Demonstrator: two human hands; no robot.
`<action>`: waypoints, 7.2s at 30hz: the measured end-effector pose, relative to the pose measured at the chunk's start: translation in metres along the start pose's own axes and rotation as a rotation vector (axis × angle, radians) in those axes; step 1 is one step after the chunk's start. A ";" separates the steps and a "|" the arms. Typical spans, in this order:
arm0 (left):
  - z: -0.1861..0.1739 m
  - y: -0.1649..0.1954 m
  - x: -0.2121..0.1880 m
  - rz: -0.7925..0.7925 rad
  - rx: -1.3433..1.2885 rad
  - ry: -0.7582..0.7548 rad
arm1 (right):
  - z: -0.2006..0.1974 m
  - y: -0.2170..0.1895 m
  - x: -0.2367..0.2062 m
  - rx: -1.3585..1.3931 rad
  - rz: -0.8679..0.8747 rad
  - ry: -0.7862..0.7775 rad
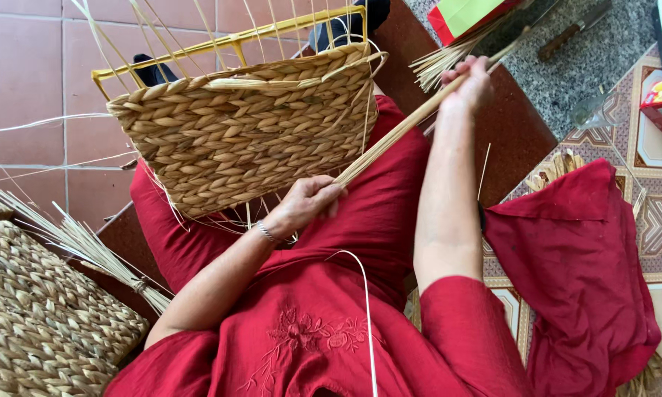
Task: The person sits on the floor weaving a water hyacinth basket around a yellow frame, tucking and tightening strands along the rim. They use a knife to trim excess material and continue folding and securing weaving strands around the basket edge.
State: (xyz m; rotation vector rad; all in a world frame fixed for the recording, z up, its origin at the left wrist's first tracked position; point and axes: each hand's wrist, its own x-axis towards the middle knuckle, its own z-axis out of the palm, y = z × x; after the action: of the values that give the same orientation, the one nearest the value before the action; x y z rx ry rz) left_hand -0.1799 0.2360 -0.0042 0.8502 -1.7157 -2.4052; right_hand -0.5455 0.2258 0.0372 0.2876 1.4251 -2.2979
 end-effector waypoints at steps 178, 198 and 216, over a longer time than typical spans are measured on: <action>-0.219 0.067 0.076 0.521 1.149 1.082 | 0.176 0.225 -0.138 -1.669 -1.069 -1.287; -0.241 0.118 0.077 -0.174 1.153 0.342 | 0.194 0.206 -0.142 -1.590 -0.540 -1.299; -0.222 0.163 0.113 0.658 1.493 1.064 | 0.191 0.206 -0.139 -1.676 -0.750 -1.168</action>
State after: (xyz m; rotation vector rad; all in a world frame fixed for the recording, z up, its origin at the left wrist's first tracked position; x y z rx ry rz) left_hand -0.2132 -0.0554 0.0467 0.9857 -2.2965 0.1282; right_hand -0.3204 0.0093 0.0122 -1.8416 2.0960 -0.4202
